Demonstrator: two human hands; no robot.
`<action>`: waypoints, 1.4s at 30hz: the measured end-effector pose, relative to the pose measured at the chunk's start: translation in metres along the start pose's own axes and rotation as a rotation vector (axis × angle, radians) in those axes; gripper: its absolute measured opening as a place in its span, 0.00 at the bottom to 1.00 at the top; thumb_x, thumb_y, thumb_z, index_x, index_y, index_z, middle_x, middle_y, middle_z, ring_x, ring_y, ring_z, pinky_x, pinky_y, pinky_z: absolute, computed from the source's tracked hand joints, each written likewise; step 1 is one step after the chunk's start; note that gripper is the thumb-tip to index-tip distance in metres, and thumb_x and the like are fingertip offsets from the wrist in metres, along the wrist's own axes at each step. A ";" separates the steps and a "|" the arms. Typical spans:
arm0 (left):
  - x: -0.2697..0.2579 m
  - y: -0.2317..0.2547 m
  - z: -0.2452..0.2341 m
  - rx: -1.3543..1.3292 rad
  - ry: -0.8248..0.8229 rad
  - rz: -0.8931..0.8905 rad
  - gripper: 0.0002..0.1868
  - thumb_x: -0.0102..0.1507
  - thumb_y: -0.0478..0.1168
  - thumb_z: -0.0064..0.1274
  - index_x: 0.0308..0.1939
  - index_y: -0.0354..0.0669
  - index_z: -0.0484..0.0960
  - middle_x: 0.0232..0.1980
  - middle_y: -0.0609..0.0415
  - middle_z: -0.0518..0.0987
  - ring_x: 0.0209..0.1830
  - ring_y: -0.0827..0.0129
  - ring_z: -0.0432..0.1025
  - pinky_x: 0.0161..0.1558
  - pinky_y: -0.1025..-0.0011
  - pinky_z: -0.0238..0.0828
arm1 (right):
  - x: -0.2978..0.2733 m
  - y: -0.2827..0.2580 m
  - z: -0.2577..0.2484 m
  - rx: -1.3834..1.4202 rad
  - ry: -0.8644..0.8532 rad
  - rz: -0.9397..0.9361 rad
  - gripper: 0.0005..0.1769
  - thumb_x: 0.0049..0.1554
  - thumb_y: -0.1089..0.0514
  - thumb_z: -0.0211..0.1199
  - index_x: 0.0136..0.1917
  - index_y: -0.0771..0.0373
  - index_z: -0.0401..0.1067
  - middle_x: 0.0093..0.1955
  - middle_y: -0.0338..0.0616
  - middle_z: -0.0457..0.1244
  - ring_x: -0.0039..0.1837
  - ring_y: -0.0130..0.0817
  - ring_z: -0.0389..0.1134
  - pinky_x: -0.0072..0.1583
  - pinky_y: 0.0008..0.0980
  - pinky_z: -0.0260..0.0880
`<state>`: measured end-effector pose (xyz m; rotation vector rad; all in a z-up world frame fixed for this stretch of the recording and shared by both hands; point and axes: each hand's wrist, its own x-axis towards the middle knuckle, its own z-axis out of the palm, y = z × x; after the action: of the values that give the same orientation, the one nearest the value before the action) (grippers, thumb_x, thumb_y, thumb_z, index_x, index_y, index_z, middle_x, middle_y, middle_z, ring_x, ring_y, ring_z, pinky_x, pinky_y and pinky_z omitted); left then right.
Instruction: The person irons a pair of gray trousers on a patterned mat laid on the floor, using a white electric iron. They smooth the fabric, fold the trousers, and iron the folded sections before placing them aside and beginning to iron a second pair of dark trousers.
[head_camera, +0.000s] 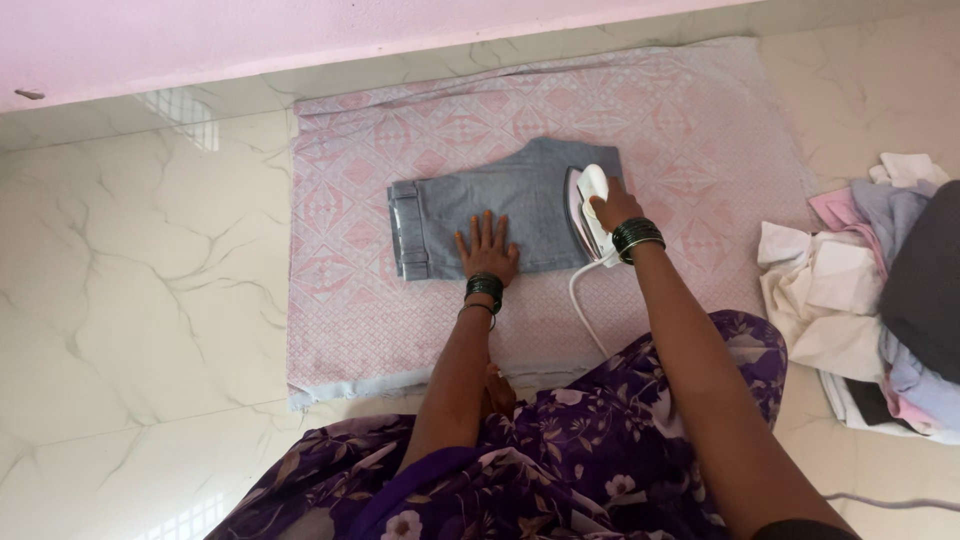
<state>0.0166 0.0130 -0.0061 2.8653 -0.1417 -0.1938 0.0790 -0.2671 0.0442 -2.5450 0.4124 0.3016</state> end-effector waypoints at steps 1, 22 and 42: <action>0.000 0.000 0.002 0.002 0.014 0.002 0.36 0.68 0.60 0.31 0.81 0.65 0.49 0.86 0.58 0.41 0.85 0.58 0.31 0.77 0.42 0.17 | -0.003 0.006 -0.002 -0.020 0.004 -0.009 0.35 0.61 0.42 0.57 0.76 0.55 0.53 0.57 0.67 0.68 0.59 0.64 0.70 0.62 0.55 0.68; 0.003 -0.004 0.015 -0.010 0.085 0.035 0.36 0.68 0.59 0.32 0.80 0.65 0.50 0.85 0.57 0.43 0.84 0.57 0.31 0.76 0.41 0.16 | 0.071 0.013 0.001 -0.029 0.215 0.029 0.30 0.65 0.44 0.55 0.71 0.61 0.52 0.56 0.72 0.66 0.58 0.69 0.69 0.59 0.59 0.68; 0.022 0.004 -0.002 -0.082 0.117 -0.012 0.49 0.55 0.57 0.52 0.80 0.58 0.56 0.72 0.49 0.62 0.77 0.54 0.49 0.70 0.30 0.36 | -0.033 0.006 -0.027 0.034 -0.164 -0.257 0.32 0.61 0.38 0.57 0.70 0.57 0.60 0.45 0.56 0.71 0.38 0.44 0.74 0.43 0.41 0.75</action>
<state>0.0379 0.0068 -0.0053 2.7873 -0.0912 -0.0335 0.0492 -0.2792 0.0735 -2.4807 0.0276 0.3979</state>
